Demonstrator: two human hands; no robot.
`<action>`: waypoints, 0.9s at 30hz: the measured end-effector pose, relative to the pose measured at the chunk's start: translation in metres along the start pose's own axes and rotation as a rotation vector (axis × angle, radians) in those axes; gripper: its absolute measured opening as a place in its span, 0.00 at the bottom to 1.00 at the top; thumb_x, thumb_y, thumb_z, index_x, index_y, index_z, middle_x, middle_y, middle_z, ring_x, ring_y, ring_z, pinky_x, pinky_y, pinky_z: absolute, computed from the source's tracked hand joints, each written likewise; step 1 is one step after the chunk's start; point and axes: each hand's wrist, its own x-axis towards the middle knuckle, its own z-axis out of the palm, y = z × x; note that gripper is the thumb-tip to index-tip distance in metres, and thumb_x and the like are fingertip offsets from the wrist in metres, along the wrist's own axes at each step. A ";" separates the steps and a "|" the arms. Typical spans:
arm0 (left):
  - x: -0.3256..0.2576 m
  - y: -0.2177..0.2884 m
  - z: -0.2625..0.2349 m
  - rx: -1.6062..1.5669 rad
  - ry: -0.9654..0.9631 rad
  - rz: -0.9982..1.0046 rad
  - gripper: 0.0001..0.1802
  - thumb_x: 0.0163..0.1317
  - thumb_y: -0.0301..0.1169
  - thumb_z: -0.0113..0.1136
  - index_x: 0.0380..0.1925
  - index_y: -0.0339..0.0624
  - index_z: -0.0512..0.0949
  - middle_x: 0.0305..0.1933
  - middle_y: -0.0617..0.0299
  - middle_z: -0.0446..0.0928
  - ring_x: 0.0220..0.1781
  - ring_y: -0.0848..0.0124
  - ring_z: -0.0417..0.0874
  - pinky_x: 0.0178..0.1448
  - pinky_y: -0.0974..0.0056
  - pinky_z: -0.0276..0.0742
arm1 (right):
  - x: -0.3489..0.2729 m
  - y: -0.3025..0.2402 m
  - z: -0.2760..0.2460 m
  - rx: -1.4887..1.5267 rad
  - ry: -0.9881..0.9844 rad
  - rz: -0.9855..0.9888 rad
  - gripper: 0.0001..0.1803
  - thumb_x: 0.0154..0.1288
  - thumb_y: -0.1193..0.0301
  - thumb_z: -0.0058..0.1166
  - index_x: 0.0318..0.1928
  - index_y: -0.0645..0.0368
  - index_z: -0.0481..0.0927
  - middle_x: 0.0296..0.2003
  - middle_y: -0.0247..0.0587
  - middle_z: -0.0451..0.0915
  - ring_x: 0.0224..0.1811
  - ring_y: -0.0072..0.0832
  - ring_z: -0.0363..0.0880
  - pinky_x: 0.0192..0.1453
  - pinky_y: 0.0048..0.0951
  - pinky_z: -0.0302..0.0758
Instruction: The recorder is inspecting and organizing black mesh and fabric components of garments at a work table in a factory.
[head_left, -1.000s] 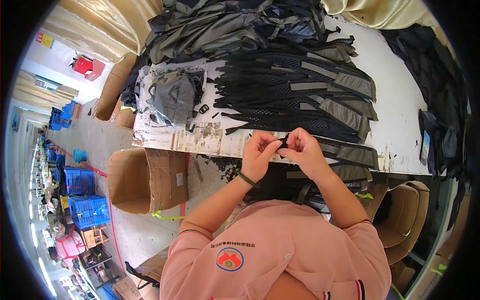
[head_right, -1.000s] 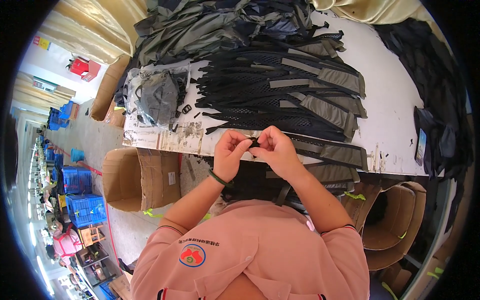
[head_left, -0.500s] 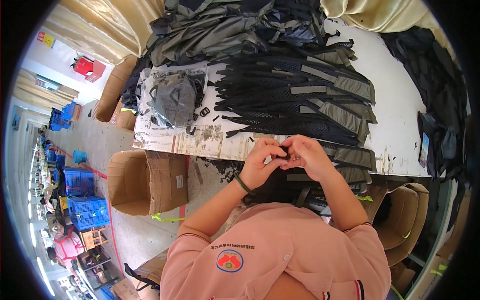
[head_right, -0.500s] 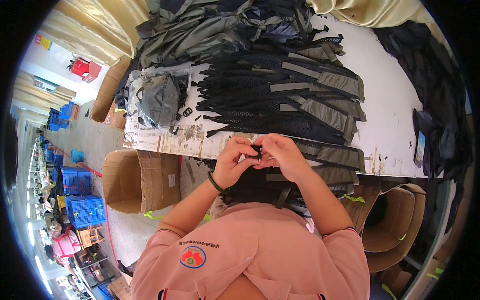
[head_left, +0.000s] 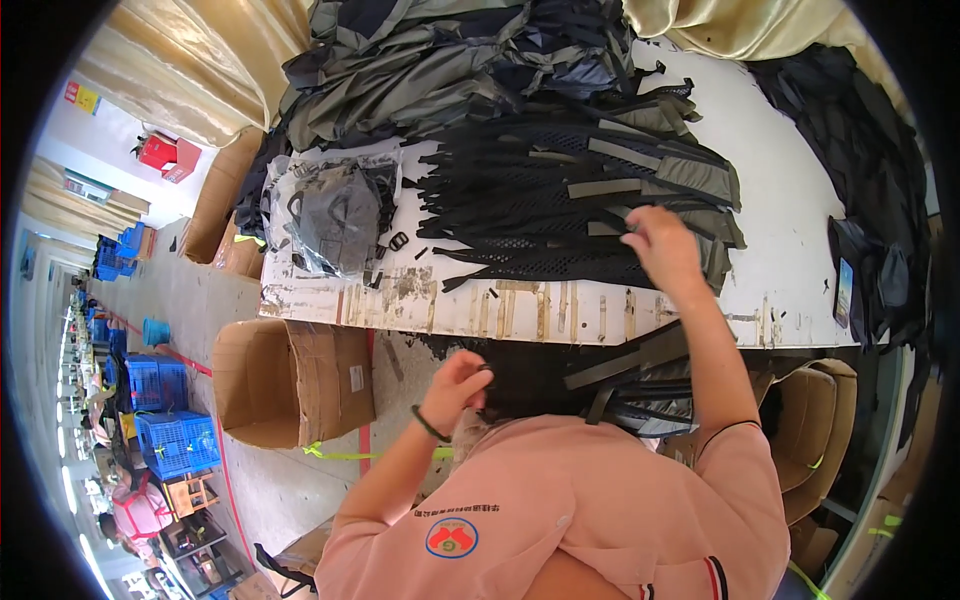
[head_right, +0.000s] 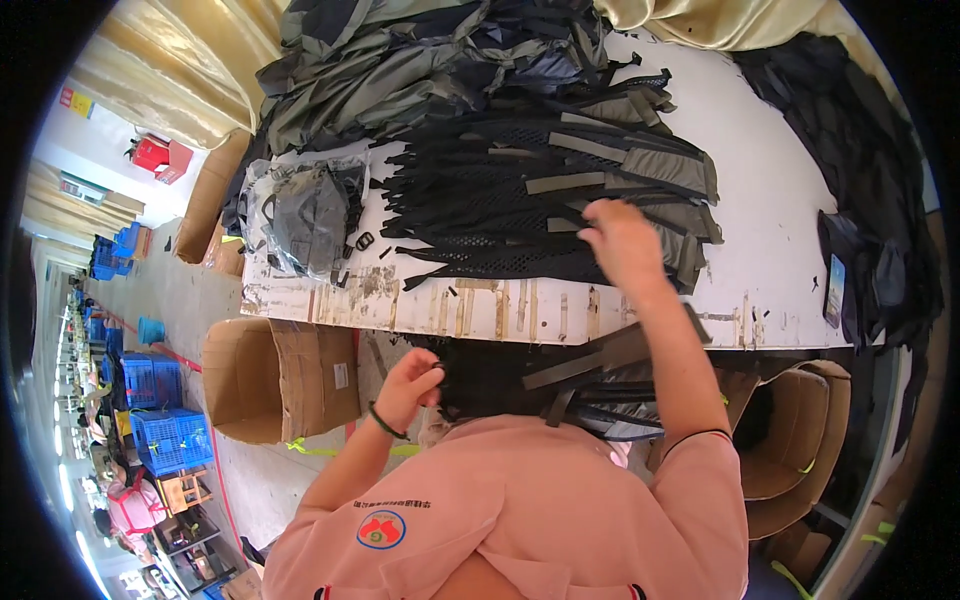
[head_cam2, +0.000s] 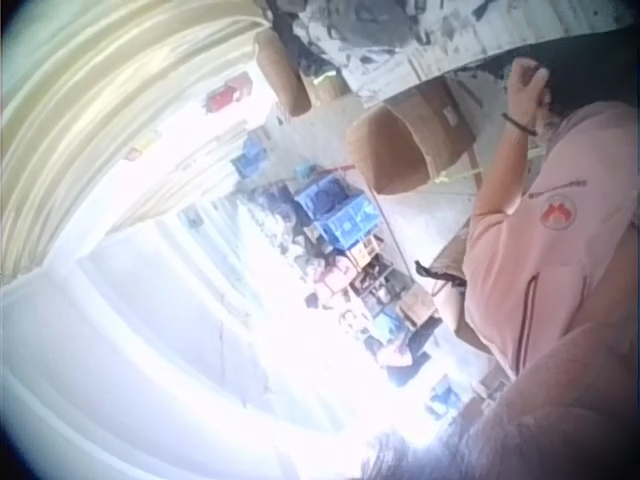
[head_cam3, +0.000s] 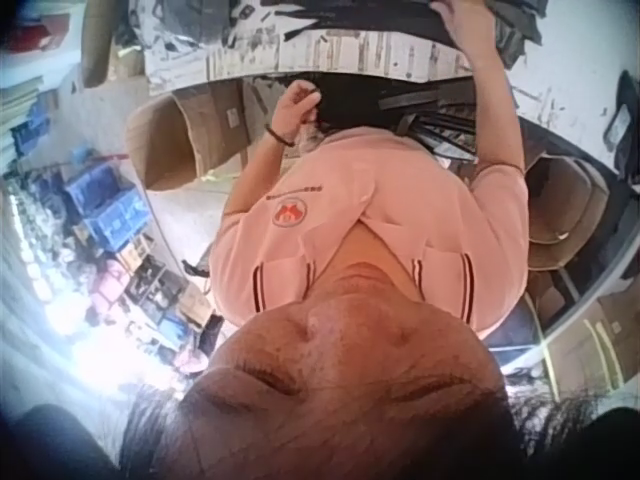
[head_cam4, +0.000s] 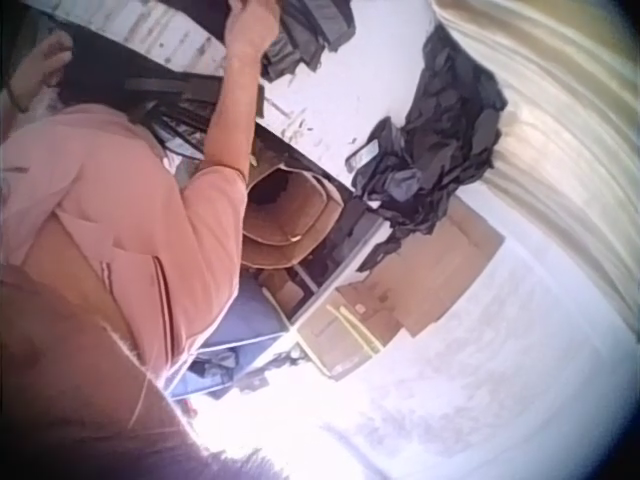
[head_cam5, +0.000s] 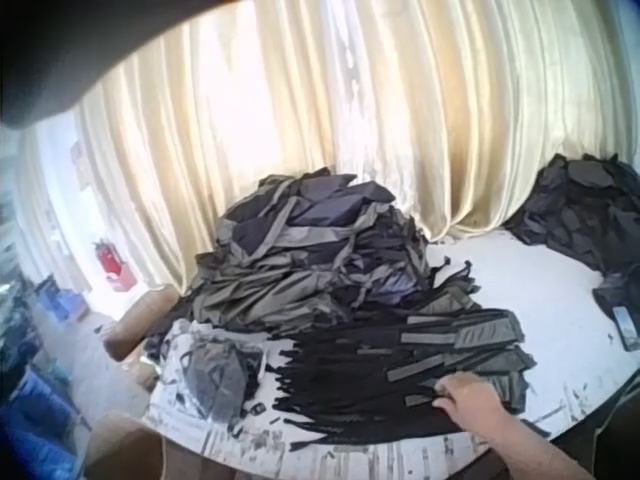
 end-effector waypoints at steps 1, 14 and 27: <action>-0.001 0.000 -0.008 0.371 0.150 0.037 0.15 0.60 0.31 0.62 0.43 0.41 0.71 0.32 0.67 0.69 0.21 0.76 0.66 0.26 0.71 0.67 | 0.002 0.016 -0.005 -0.054 -0.037 0.079 0.20 0.48 0.70 0.65 0.43 0.55 0.75 0.38 0.40 0.76 0.45 0.42 0.74 0.47 0.39 0.71; 0.151 0.056 0.088 -0.527 -0.045 -0.086 0.17 0.67 0.43 0.53 0.42 0.40 0.76 0.36 0.59 0.79 0.28 0.72 0.79 0.35 0.67 0.76 | 0.044 0.027 0.015 -0.241 0.133 -0.388 0.12 0.51 0.73 0.58 0.39 0.54 0.80 0.31 0.34 0.73 0.40 0.32 0.72 0.49 0.35 0.67; 0.110 0.028 0.019 -0.302 0.278 0.182 0.07 0.59 0.23 0.61 0.31 0.41 0.71 0.25 0.64 0.75 0.24 0.75 0.79 0.24 0.71 0.73 | -0.090 -0.012 -0.015 -0.236 -0.139 -0.150 0.22 0.42 0.73 0.62 0.44 0.56 0.80 0.38 0.40 0.74 0.48 0.37 0.71 0.54 0.40 0.65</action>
